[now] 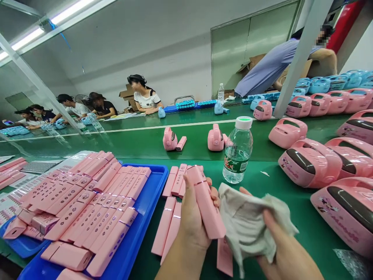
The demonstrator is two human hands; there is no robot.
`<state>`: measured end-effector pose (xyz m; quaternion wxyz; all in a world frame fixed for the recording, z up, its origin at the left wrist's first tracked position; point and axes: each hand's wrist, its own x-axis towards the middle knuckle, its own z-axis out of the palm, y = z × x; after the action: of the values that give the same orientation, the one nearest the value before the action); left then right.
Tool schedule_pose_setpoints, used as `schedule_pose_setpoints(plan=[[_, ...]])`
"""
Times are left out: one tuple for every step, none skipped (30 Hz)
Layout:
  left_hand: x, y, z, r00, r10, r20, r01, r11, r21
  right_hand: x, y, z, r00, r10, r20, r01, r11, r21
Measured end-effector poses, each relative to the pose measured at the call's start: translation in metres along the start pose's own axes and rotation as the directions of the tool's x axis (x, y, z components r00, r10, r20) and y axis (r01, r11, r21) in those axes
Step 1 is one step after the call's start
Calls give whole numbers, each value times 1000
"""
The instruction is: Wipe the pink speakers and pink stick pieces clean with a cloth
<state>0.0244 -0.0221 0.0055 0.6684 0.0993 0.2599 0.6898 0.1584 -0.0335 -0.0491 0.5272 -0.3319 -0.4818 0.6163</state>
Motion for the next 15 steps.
schedule_pose_setpoints(plan=[[1, 0, 1, 999, 15, -33, -14, 1000, 8, 5, -1, -2, 997, 55, -53, -53, 998, 38], [1, -1, 2, 998, 16, -66, -15, 1000, 17, 9, -3, -4, 986, 123, -116, -112, 990, 90], [2, -3, 3, 995, 5, -97, -2, 1000, 28, 12, -3, -5, 966, 190, -175, -166, 975, 146], [2, -5, 5, 992, -3, -130, 10, 999, 53, 14, -3, -5, 942, 248, -227, -204, 958, 201], [1, -9, 6, 988, -16, -155, 30, 996, 86, 15, -3, -5, 926, 280, -252, -221, 946, 237], [0, -14, 8, 985, -34, -168, 53, 992, 110, 15, -2, -5, 927, 279, -249, -218, 945, 245], [-2, -18, 9, 985, -53, -162, 75, 988, 133, 14, -1, -5, 943, 254, -217, -203, 952, 230], [-5, -23, 10, 988, -77, -135, 98, 983, 155, 11, 0, -4, 960, 215, -178, -178, 963, 202], [-7, -28, 10, 990, -101, -98, 117, 978, 174, 8, 2, -4, 976, 166, -139, -143, 976, 166], [-10, -33, 11, 991, -118, -61, 128, 973, 191, 5, 4, -4, 988, 110, -110, -97, 988, 121], [-12, -37, 10, 992, -125, -33, 129, 971, 202, 2, 6, -4, 994, 57, -91, -50, 996, 71], [-14, -42, 9, 992, -122, -23, 124, 970, 207, -1, 7, -4, 996, 7, -88, -6, 1000, 15], [-15, -46, 7, 993, -116, -28, 119, 971, 209, -3, 8, -5, 995, -51, -86, 46, 997, -54], [-15, -49, 5, 993, -107, -42, 113, 972, 204, -4, 8, -6, 991, -105, -81, 93, 986, -140], [-14, -52, 3, 993, -105, -60, 115, 974, 195, -5, 7, -7, 984, -168, -57, 151, 960, -237]])
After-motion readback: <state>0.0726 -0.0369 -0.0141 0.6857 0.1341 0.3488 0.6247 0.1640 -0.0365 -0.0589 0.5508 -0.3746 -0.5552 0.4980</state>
